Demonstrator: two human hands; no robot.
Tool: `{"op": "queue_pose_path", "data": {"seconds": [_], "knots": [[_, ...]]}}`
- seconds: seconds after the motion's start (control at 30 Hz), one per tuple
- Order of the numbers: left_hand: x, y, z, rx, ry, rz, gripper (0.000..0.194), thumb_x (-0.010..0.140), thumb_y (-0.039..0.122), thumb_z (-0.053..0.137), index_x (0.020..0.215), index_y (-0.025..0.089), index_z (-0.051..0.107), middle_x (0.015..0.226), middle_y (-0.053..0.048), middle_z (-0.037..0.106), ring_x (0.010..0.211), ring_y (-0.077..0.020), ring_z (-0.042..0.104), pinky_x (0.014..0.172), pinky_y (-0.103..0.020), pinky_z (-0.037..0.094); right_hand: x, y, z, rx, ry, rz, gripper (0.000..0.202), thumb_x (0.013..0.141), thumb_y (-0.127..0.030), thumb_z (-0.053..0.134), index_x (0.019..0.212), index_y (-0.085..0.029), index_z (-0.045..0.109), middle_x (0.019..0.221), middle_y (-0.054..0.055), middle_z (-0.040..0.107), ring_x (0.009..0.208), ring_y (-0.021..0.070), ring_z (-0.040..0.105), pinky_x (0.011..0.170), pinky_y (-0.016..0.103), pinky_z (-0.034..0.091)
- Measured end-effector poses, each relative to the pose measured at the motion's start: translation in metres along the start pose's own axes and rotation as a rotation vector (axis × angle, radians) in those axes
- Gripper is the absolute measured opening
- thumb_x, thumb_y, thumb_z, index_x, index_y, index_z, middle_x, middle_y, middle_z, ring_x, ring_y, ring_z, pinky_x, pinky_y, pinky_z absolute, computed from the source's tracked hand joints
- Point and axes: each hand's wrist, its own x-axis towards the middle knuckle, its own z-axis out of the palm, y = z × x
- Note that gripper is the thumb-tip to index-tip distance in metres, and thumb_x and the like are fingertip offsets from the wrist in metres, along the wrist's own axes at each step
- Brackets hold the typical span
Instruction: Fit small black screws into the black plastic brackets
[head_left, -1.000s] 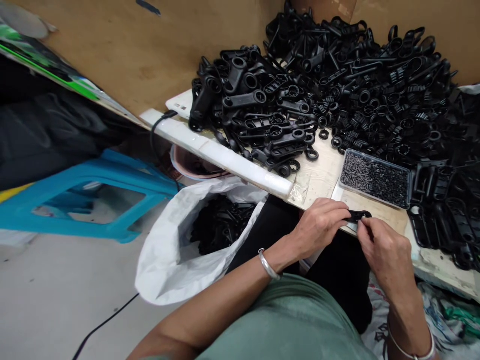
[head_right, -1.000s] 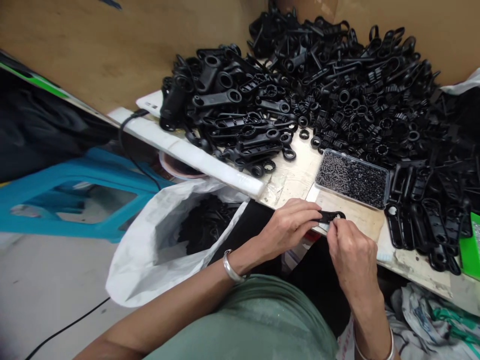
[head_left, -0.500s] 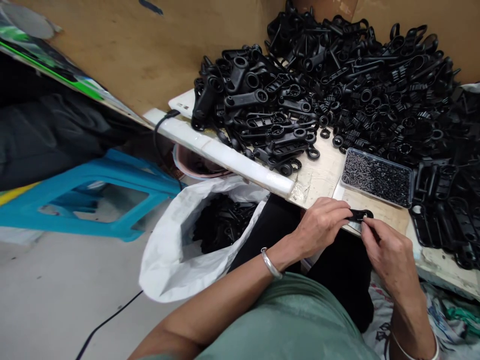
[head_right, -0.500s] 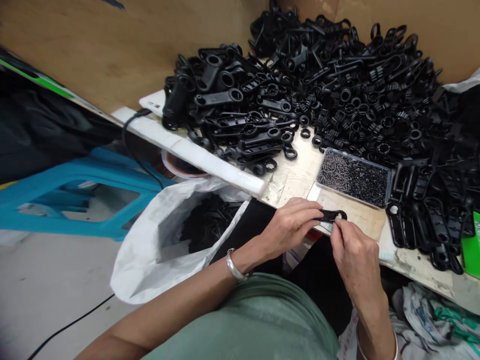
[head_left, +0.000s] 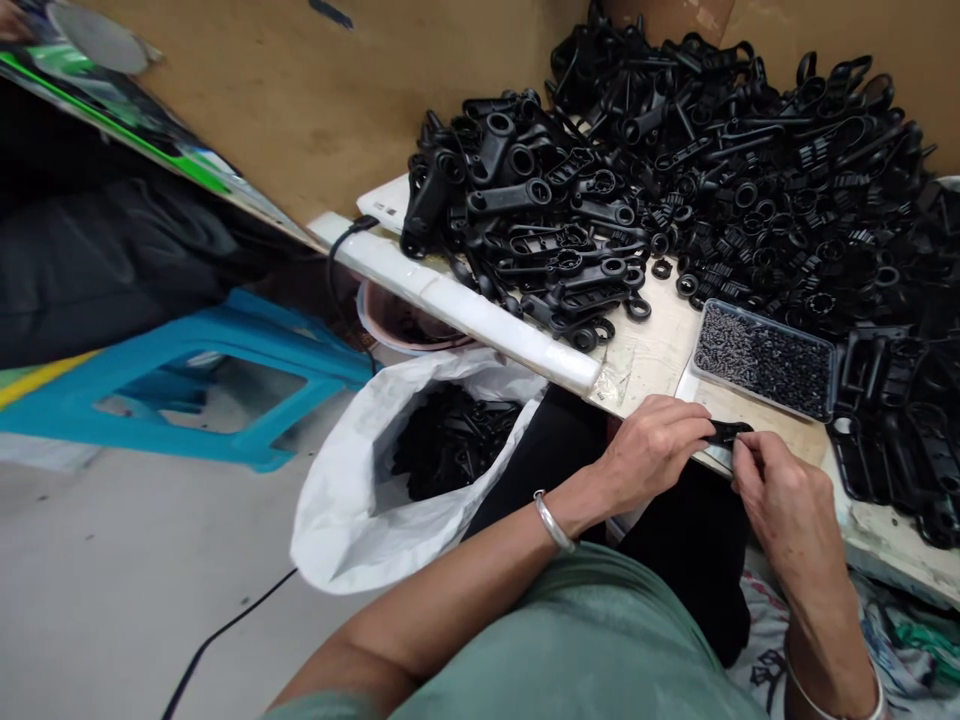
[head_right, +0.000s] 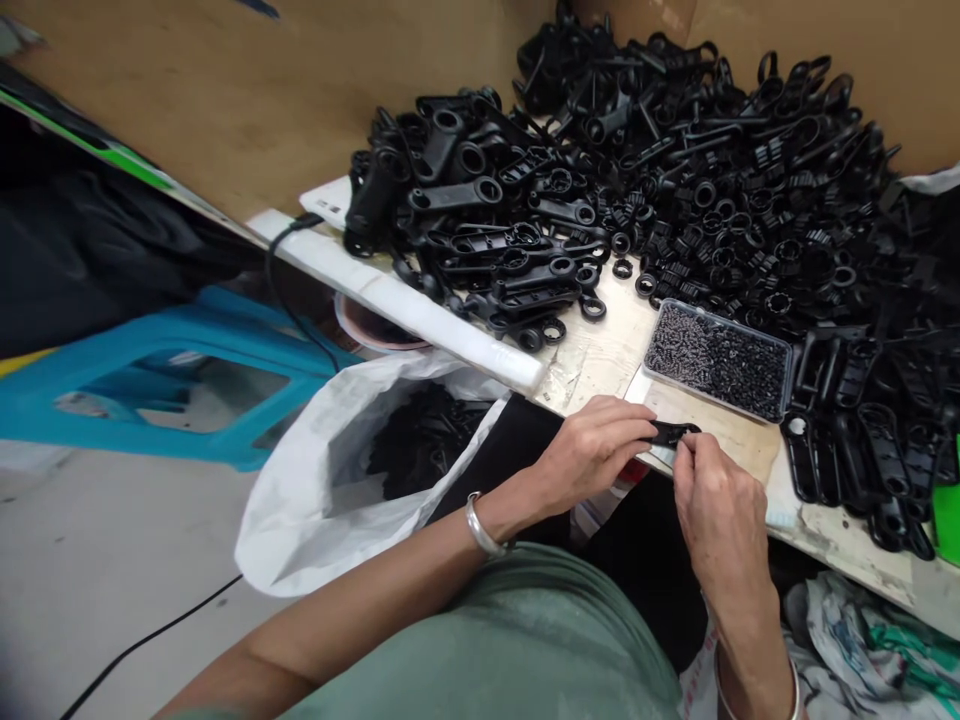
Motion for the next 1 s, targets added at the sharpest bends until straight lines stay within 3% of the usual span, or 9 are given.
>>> {"op": "queue_pose_path", "data": {"seconds": [0.43, 0.7, 0.9, 1.0], "knots": [[0.001, -0.001, -0.002, -0.017, 0.072, 0.05, 0.021, 0.1, 0.021, 0.048, 0.1, 0.013, 0.068, 0.105, -0.007, 0.073, 0.094, -0.0173, 0.066, 0.089, -0.031, 0.05, 0.006, 0.003, -0.008, 0.028, -0.076, 0.031, 0.033, 0.098, -0.04, 0.039, 0.096, -0.019, 0.065, 0.063, 0.004, 0.069, 0.055, 0.0204, 0.067, 0.058, 0.03, 0.043], [0.001, 0.004, -0.007, 0.113, -0.081, 0.086, 0.028, 0.094, 0.01, 0.048, 0.11, 0.019, 0.068, 0.108, -0.006, 0.067, 0.097, -0.0201, 0.059, 0.087, -0.033, 0.047, 0.015, 0.007, -0.019, 0.25, -0.198, 0.096, 0.029, 0.093, -0.041, 0.046, 0.09, -0.021, 0.067, 0.055, -0.002, 0.064, 0.048, 0.0157, 0.063, 0.056, 0.026, 0.045], [0.001, 0.004, -0.007, 0.169, -0.117, 0.103, 0.027, 0.091, 0.011, 0.053, 0.11, 0.021, 0.069, 0.11, -0.007, 0.065, 0.098, -0.0211, 0.057, 0.086, -0.034, 0.045, 0.019, 0.013, -0.021, 0.386, -0.322, 0.238, 0.031, 0.09, -0.046, 0.05, 0.086, -0.021, 0.068, 0.064, 0.0, 0.069, 0.054, 0.016, 0.066, 0.059, 0.026, 0.047], [0.002, 0.004, -0.007, 0.176, -0.123, 0.096, 0.027, 0.091, 0.012, 0.053, 0.111, 0.021, 0.069, 0.11, -0.007, 0.065, 0.098, -0.021, 0.056, 0.086, -0.034, 0.045, 0.021, 0.01, -0.022, 0.364, -0.333, 0.255, 0.034, 0.09, -0.048, 0.048, 0.082, -0.022, 0.067, 0.059, 0.0, 0.067, 0.053, 0.0159, 0.064, 0.059, 0.027, 0.045]]}}
